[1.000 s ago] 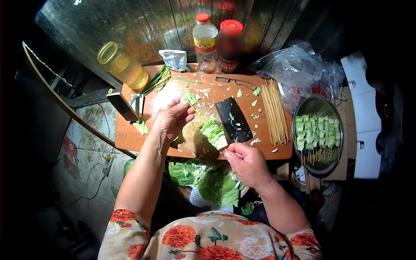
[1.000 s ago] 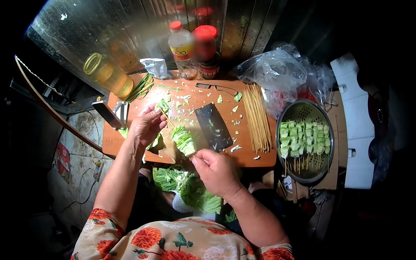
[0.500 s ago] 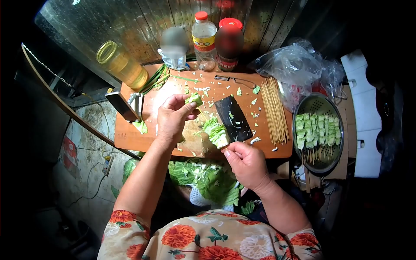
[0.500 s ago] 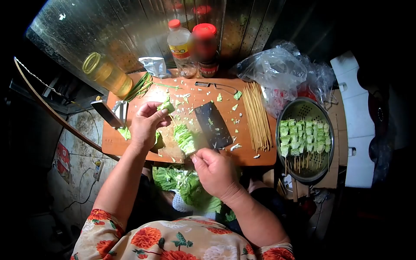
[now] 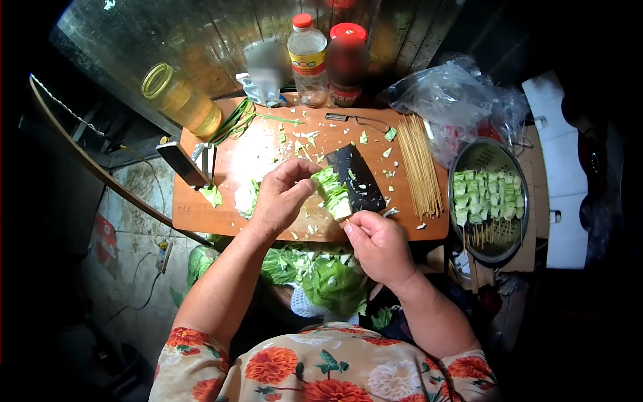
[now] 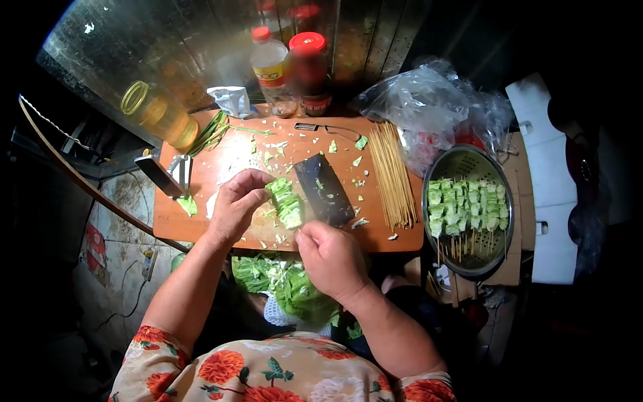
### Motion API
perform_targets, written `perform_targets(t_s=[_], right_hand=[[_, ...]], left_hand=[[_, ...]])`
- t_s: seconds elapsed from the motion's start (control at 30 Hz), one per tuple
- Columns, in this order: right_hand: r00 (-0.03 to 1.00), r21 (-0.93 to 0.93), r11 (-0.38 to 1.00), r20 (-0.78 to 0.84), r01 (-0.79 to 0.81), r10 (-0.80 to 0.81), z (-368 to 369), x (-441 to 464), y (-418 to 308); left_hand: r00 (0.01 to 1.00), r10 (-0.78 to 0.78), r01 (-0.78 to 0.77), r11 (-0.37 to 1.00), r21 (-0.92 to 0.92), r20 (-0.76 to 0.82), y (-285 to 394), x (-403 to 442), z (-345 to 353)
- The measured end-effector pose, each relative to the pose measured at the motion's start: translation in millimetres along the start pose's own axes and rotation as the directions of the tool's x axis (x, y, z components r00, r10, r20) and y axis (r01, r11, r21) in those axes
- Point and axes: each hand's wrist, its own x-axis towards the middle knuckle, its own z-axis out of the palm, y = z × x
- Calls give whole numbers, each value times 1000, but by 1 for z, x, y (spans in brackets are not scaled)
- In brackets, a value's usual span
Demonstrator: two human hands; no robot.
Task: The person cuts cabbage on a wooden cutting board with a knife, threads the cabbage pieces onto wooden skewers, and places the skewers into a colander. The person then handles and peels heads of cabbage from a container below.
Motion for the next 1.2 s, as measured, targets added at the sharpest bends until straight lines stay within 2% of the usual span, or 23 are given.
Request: perform_targets(t_s=[0.13,0.2,0.27,0.33,0.4,0.43,0.47,0.5,0.53,0.57,0.6,0.63,0.67,0.7,0.73,0.8,0.87,0.9,0.93,1.0,1.07,1.13,1.2], right_hand=[[999,-18,999,7,-38,39,-7,7,3],[999,-32,999,-32,-25,24,-9,14,20],[989,-175,980,-96,91,-109,-15,22,37],[988,-225,974,-141,21,-54,-23,29,43],[972,-556,831,-202,-14,-119,-29,40,60],[975,-564,816,-220,-126,-2,-32,42,59],[972,-567,811,-235,-140,3,-35,48,77],[983,-665,730,-180,-156,46,-35,56,110],[986,-752,638,-131,-164,99,-39,60,127],[934,-711,617,-174,-337,311,-48,53,82],[939,-723,622,-113,-301,324,-53,54,90],[935,-733,611,-98,-299,340,-55,54,94],[931,-743,601,-82,-295,355,-56,54,84],[882,-763,573,7,-300,471,-60,55,71],[876,-792,522,-31,-316,482,-54,60,74],[931,-789,565,-23,-240,363,-48,59,64],[980,-873,450,-135,-187,146,-27,56,66],[981,-861,481,-192,-166,-5,-19,56,86],[981,-861,480,-193,-168,-3,-19,56,88],[989,-833,539,-147,-125,2,-19,56,95],[985,-840,528,-167,-123,-35,-14,53,92],[977,-869,494,-128,-28,-170,-8,53,92],[977,-869,495,-113,-10,-178,-4,53,93]], left_hand=[[996,6,-11,999,-51,-90,17,-1,10],[989,53,-58,998,-35,-135,0,7,0],[984,33,-42,998,-49,-176,-3,9,-3],[985,5,3,999,48,-172,2,7,0],[990,4,10,995,96,-144,5,3,7],[993,-3,20,988,150,-117,4,1,10],[996,-10,29,978,206,-92,5,-1,14],[998,-18,33,969,247,-65,10,-5,21],[999,-19,29,970,241,-45,9,-7,28],[999,-37,39,979,199,-14,6,-10,36],[998,-56,52,986,157,16,3,-15,44],[999,-1,-10,977,213,49,-5,-18,53],[986,81,-129,923,361,144,1,-24,63],[961,153,-242,869,431,232,4,-32,75],[922,217,-357,798,487,320,6,-39,87],[774,427,-618,670,412,467,6,-46,112],[683,464,-712,593,375,563,19,-57,135],[639,461,-745,569,348,616,9,-62,143],[641,369,-742,521,421,674,12,-72,151],[613,352,-754,527,392,707,12,-83,156],[457,401,-821,533,203,794,16,-93,162],[427,385,-834,516,193,818,19,-97,163],[380,388,-857,489,162,840,20,-93,161]])
